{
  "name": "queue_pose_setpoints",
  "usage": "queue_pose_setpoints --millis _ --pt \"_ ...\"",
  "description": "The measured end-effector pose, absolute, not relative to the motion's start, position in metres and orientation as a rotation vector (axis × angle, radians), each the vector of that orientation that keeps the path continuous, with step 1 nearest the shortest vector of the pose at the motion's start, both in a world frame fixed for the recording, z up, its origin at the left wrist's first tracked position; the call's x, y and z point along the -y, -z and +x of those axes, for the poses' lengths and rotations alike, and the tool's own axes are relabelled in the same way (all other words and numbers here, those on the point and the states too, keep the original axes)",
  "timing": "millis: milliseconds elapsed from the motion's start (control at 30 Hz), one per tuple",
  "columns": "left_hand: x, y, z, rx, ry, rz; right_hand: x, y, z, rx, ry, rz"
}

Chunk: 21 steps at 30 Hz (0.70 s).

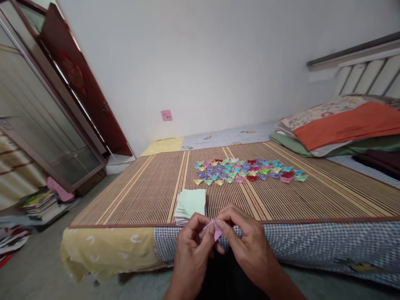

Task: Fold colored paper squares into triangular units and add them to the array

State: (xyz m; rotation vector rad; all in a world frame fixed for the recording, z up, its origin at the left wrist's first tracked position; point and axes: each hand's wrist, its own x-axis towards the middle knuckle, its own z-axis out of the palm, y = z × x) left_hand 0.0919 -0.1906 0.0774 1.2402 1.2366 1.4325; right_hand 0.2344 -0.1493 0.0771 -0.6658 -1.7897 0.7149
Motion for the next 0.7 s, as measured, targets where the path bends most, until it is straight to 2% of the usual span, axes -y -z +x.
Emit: queue_pose_setpoints --millis 200,700 --pt "0.19 -0.073 0.094 -1.194 -1.494 1.166 0.148 -0.08 0.233 1.736 -0.568 -0.651" --pt "0.186 -0.064 0.098 -1.194 -1.566 1.147 0.146 -0.083 0.239 1.711 -0.496 -0.716"
